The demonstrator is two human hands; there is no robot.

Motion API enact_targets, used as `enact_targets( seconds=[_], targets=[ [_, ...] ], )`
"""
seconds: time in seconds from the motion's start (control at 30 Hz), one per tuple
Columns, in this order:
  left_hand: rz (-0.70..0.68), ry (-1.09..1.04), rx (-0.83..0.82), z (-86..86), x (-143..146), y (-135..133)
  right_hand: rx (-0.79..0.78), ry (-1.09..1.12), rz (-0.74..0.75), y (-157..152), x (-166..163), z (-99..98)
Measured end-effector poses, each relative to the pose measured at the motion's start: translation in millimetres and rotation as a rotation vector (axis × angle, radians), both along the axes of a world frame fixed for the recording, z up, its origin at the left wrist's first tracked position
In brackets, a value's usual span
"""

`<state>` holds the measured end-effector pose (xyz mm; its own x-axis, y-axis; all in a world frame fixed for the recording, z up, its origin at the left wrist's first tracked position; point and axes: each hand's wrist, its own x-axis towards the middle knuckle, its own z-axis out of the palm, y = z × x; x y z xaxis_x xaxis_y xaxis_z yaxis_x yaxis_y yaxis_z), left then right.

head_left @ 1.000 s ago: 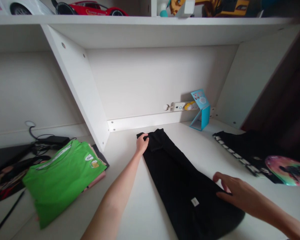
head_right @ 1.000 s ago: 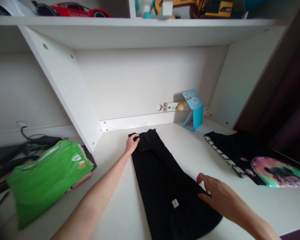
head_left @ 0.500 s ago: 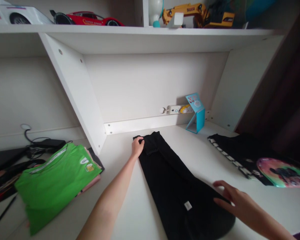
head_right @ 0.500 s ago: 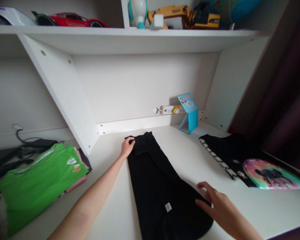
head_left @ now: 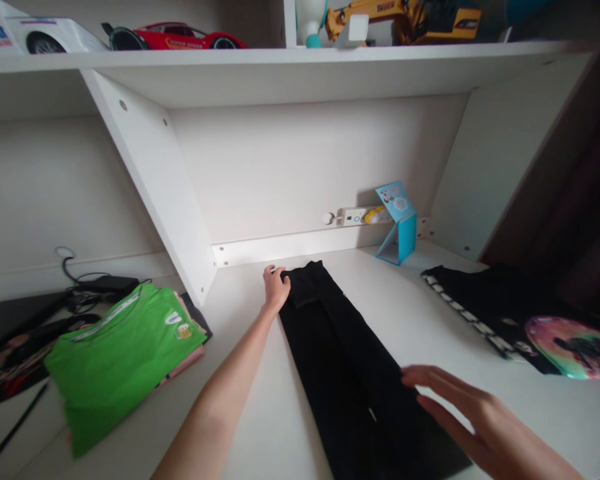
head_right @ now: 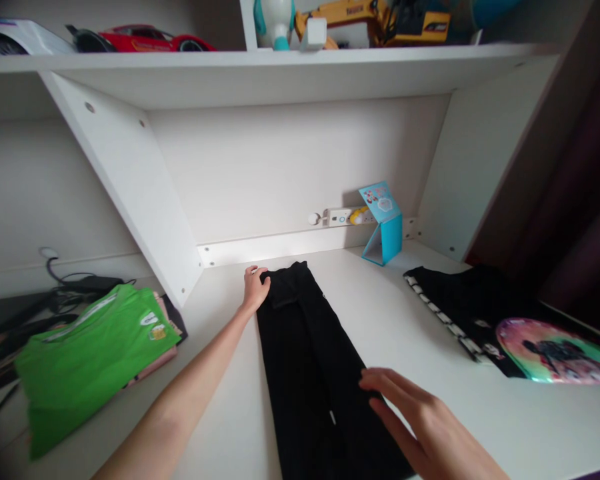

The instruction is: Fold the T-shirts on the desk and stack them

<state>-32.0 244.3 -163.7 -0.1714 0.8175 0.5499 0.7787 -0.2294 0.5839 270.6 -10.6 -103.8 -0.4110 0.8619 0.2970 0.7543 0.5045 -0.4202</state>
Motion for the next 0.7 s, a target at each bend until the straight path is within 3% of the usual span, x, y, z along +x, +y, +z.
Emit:
enact_targets(
  seconds=[0.07,0.17,0.3,0.4,0.53,0.7],
  targets=[
    [-0.061,0.11,0.018,8.8,9.4,-2.3,0.036,-0.045,-0.039,17.4,-2.7,-14.2],
    [-0.25,0.319,-0.043,15.6,33.4,-4.5,0.05,-0.147,0.059,35.9,-8.9,-42.2],
    [-0.44,0.487,-0.373,11.7,63.5,0.4,0.157,-0.295,0.111,36.8,-11.3,-70.0],
    [-0.448,0.506,-0.59,8.3,70.2,8.8,0.311,-0.383,0.091,25.5,-8.3,-77.3],
    [-0.385,0.512,-0.629,6.6,67.6,21.5,0.486,-0.429,0.079,12.4,-5.3,-84.8],
    [-0.376,0.543,-0.661,7.7,66.4,34.8,0.576,-0.476,0.065,9.3,-8.2,-88.5]
  ],
)
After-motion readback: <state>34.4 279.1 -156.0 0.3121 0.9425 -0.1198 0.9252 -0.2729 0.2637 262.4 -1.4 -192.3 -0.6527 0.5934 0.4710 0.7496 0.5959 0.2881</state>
